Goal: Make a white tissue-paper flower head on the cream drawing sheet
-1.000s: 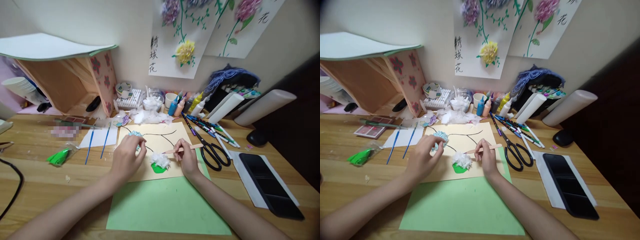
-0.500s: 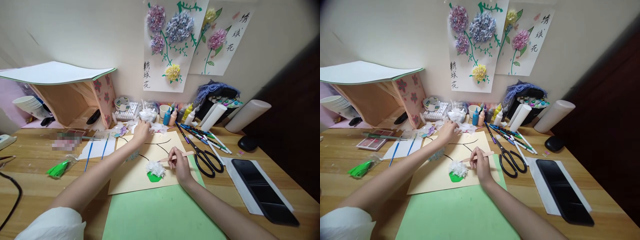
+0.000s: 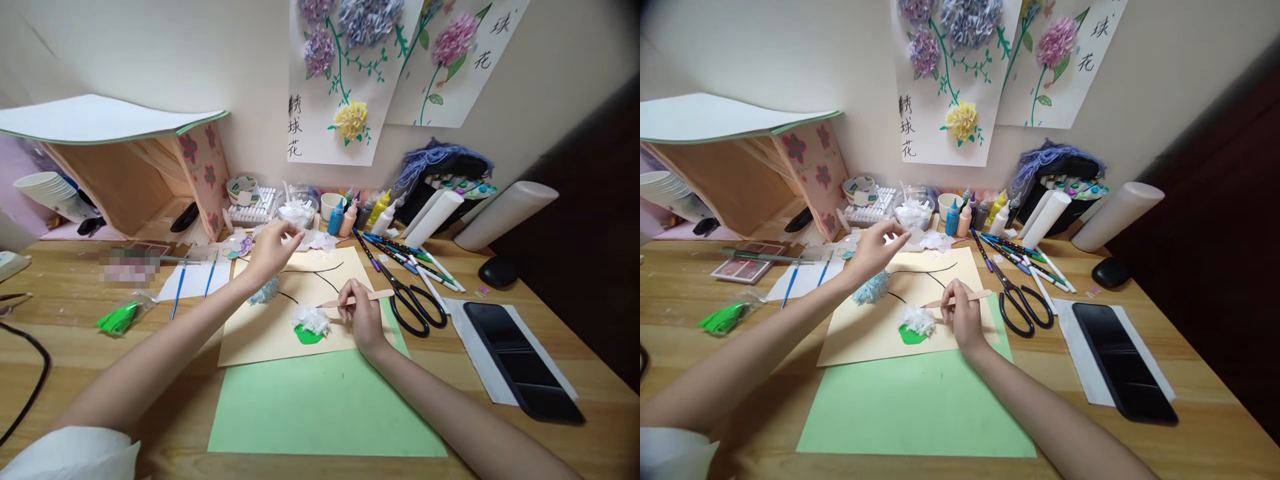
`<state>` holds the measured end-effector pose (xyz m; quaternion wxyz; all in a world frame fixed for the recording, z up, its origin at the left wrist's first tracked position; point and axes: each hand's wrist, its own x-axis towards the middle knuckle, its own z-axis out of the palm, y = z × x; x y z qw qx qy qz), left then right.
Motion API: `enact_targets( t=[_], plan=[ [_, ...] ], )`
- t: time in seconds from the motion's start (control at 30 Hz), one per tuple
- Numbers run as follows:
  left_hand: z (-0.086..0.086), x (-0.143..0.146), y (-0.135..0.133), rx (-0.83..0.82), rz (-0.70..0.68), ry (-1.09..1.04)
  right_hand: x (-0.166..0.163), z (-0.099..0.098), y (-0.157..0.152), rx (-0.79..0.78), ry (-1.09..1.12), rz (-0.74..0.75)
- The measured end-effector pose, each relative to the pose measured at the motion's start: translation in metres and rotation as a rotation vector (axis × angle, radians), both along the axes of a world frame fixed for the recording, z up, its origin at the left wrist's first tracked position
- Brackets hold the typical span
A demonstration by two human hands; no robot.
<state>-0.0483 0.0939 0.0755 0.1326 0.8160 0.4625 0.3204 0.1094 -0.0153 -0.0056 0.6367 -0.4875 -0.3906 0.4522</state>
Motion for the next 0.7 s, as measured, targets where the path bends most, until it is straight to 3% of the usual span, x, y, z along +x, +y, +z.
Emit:
enact_targets(
  t=[0.07, 0.17, 0.27, 0.33, 0.5, 0.7],
  plan=[
    [0.005, -0.012, -0.023, -0.049, -0.022, -0.126, -0.001, 0.001, -0.009, 0.097, -0.123, 0.051],
    [0.006, -0.028, -0.063, -0.183, -0.017, -0.239, -0.002, 0.001, -0.021, 0.367, -0.415, 0.171],
    [-0.005, -0.041, -0.1, -0.355, -0.077, -0.267, -0.004, 0.004, -0.025, 0.63, -0.712, 0.307],
    [-0.017, -0.045, -0.116, -0.444, -0.148, -0.242, -0.006, 0.006, -0.024, 0.709, -0.852, 0.373],
    [-0.047, -0.043, -0.127, -0.475, -0.184, -0.137, -0.009, 0.011, -0.019, 0.581, -0.958, 0.4],
    [-0.055, -0.039, -0.12, -0.447, -0.112, -0.057, -0.007, 0.009, -0.021, 0.482, -0.861, 0.393]
  ],
)
